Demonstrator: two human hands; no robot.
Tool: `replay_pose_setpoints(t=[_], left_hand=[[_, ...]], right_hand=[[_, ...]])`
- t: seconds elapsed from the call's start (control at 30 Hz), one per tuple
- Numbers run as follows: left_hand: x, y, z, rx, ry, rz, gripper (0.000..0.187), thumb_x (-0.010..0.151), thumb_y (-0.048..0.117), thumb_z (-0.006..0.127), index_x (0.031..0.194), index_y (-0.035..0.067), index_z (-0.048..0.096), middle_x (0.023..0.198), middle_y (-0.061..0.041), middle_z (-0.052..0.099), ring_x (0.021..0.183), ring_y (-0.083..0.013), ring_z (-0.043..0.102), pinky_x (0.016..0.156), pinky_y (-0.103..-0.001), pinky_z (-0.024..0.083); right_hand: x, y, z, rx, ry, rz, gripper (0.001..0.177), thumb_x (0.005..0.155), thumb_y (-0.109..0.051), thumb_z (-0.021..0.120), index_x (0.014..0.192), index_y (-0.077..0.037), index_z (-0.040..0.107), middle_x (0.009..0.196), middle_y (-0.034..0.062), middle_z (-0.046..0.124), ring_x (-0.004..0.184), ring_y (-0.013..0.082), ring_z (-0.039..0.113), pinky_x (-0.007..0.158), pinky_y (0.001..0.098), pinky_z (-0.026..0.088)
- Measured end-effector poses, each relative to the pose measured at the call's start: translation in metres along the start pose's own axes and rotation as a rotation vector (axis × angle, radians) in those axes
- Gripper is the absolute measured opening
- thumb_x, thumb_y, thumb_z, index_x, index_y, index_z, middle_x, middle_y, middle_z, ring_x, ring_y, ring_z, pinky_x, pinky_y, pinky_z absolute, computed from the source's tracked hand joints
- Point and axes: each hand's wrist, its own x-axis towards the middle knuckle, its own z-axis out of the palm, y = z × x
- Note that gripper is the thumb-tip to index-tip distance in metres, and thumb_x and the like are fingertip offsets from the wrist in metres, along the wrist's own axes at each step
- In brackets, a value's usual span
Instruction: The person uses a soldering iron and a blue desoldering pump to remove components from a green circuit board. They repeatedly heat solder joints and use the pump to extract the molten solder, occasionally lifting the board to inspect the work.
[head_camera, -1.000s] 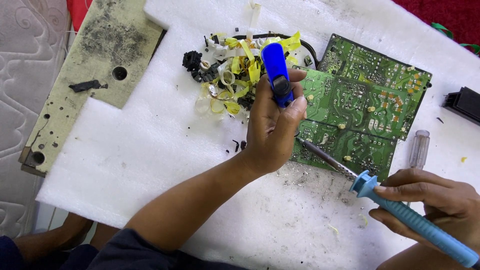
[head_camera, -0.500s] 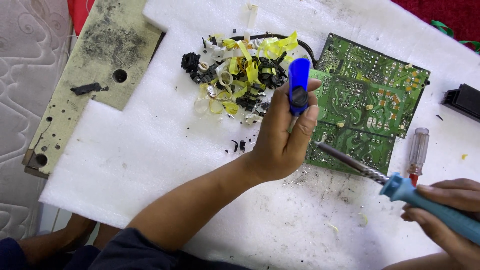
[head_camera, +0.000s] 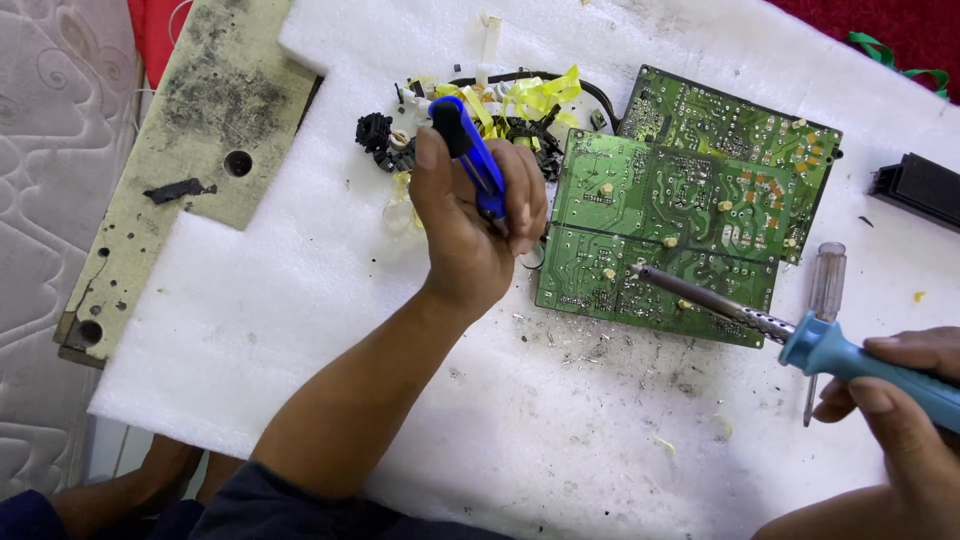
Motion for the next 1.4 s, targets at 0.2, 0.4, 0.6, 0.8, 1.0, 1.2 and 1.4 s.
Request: replay_pose_setpoints(t=[0.2,0.4,0.6,0.8,1.0,1.2,1.4], left_hand=[[-0.001,-0.01,-0.005,0.083,0.09,0.091,0.03,0.111,0.031,0.046,0.103,0.007,0.063,0.063,-0.003,0.046,0.047,-0.0099,0.033,0.042,-0.028,0.03],[-0.004,-0.017,-0.002,0.171,0.118,0.193,0.022,0.113,0.013,0.042,0.128,0.012,0.057,0.081,-0.002,0.05,0.056,-0.0103,0.033,0.047,-0.027,0.034],[-0.006,-0.027,0.004,0.052,0.225,0.155,0.023,0.113,0.02,0.044,0.12,0.007,0.061,0.084,-0.004,0.055,0.063,-0.0122,0.048,0.056,-0.028,0.042],[-0.008,-0.046,0.0,0.197,0.173,0.223,0.021,0.117,0.022,0.048,0.132,0.009,0.057,0.095,0.0,0.058,0.075,-0.0102,0.054,0.068,-0.026,0.051],[-0.009,-0.053,-0.002,0.355,0.142,0.241,0.021,0.119,0.022,0.048,0.135,0.013,0.057,0.094,0.0,0.057,0.077,-0.01,0.054,0.072,-0.027,0.052],[-0.007,-0.057,-0.001,0.401,0.139,0.252,0.019,0.12,0.022,0.048,0.135,0.013,0.057,0.111,0.0,0.062,0.077,-0.0098,0.055,0.072,-0.028,0.052],[-0.007,-0.06,0.0,0.471,0.132,0.252,0.016,0.12,0.025,0.048,0.129,0.013,0.052,0.143,-0.004,0.062,0.079,-0.0108,0.057,0.07,-0.029,0.055]], right_hand=[[-0.011,-0.062,0.044,0.114,0.086,-0.063,0.028,0.105,0.01,0.071,0.13,0.013,0.059,0.123,0.0296,0.062,0.082,0.0327,0.075,0.08,0.0328,0.064],[-0.038,-0.002,0.098,0.43,0.359,0.011,0.02,0.115,-0.01,0.066,0.125,0.006,0.065,0.086,0.0216,0.062,0.064,0.038,0.072,0.056,0.04,0.063],[-0.072,-0.006,0.117,0.417,0.508,0.113,0.028,0.118,-0.02,0.066,0.132,0.005,0.065,0.105,0.0235,0.066,0.072,0.0378,0.072,0.066,0.0465,0.07],[-0.094,-0.003,0.138,0.422,0.54,0.127,0.034,0.118,-0.024,0.067,0.135,0.005,0.066,0.104,0.0256,0.068,0.075,0.0422,0.076,0.068,0.0469,0.071],[-0.094,0.018,0.15,0.469,0.569,0.113,0.035,0.115,-0.024,0.067,0.135,0.004,0.066,0.104,0.0276,0.069,0.071,0.0413,0.075,0.064,0.0469,0.069],[-0.093,0.021,0.152,0.475,0.548,0.128,0.033,0.115,-0.023,0.066,0.135,0.003,0.067,0.102,0.0264,0.07,0.073,0.0415,0.076,0.065,0.0469,0.069],[-0.091,0.019,0.152,0.484,0.551,0.172,0.033,0.115,-0.023,0.066,0.134,0.003,0.069,0.095,0.0262,0.07,0.071,0.0391,0.075,0.065,0.0456,0.069]])
